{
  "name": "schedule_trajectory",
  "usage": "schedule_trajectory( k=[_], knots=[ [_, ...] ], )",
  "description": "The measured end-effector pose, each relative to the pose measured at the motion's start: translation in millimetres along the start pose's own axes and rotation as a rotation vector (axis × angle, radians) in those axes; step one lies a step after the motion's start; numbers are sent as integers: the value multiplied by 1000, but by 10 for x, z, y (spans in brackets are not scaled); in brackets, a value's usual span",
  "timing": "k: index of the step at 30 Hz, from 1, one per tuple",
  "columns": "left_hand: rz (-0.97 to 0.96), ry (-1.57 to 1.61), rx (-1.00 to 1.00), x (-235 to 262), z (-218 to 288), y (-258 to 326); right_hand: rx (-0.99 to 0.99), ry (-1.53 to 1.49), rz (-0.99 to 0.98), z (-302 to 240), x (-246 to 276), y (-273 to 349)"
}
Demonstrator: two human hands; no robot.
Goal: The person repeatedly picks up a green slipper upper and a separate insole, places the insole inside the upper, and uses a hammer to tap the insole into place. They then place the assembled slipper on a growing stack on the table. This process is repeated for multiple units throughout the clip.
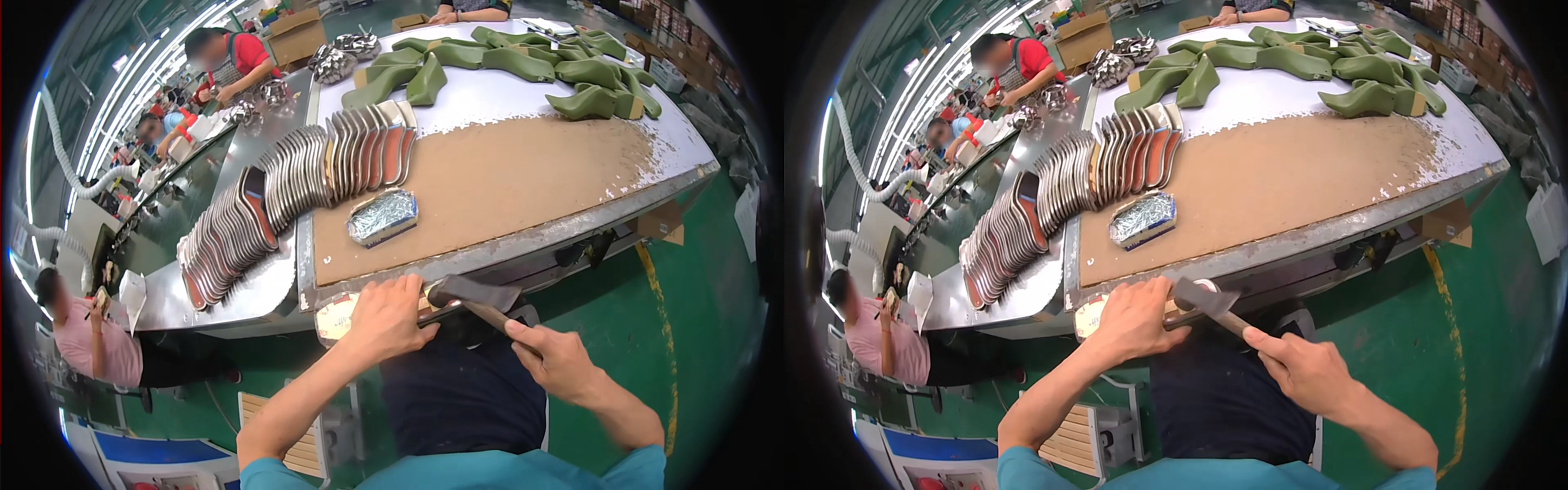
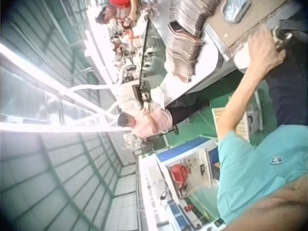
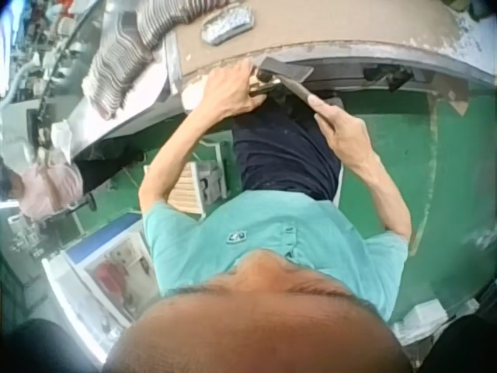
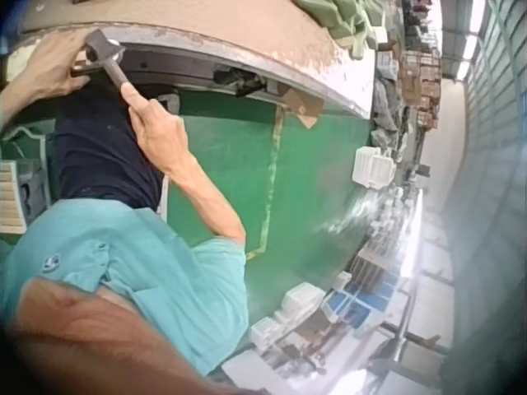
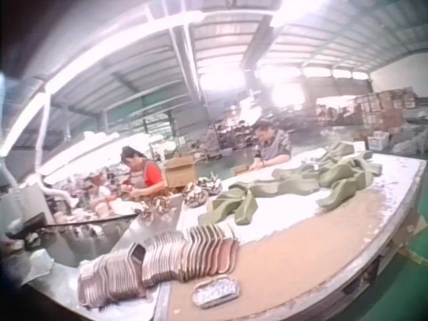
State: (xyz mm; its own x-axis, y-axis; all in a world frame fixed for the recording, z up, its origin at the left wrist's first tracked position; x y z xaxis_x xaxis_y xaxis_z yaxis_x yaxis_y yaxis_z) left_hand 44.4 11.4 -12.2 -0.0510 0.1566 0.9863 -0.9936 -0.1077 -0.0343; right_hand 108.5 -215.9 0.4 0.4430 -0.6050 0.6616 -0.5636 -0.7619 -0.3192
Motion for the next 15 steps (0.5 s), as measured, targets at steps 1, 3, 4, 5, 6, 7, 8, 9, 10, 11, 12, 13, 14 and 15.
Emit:
schedule_trajectory(
  k=[1,3,4,5,6,7,8,9,10,11,12,13,14,15],
  knots=[
    [-23,-10,-8,-1,-13,-32,8,81,-38,35,16,-40],
    [-86,-19,-7,-37,-44,-39,74,54,68,123,54,-193],
    [-123,-13,0,-26,-50,-16,132,92,203,196,83,-319],
    [-150,-13,15,-6,-59,-31,176,176,301,280,123,-484],
    [-176,-10,36,16,-78,-36,97,309,319,386,190,-631],
    [-171,10,46,99,-110,-19,141,509,345,548,209,-774],
    [-146,131,99,261,-165,-4,43,715,281,770,206,-893],
    [-110,242,159,524,-235,56,65,780,270,1053,211,-971],
    [-104,395,249,774,-356,117,3,871,226,1407,198,-1008],
    [182,661,223,889,-612,248,-31,907,195,1598,119,-1054],
    [488,917,156,945,-939,422,28,870,243,1722,83,-1070],
    [597,940,302,1041,-1297,585,37,839,260,1880,121,-1044],
    [702,970,445,1191,-1656,806,-3,838,259,1943,138,-1025],
    [887,1231,454,1407,-1790,976,-24,828,254,2002,153,-983]
  ],
)
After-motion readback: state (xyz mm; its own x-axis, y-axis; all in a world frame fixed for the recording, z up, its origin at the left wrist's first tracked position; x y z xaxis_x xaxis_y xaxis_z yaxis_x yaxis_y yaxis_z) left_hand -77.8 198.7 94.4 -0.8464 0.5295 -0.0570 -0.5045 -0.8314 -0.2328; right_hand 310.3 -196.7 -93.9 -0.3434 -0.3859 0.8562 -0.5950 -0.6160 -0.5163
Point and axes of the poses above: each hand's wrist, its own y-axis away from the middle knuckle, its own x-axis out of the back of the hand, z = x × y, the point moved 5 cm from there along -y, towards the middle knuckle, and after that the axes turned 1 degree about -y, right-handed, at the moved point
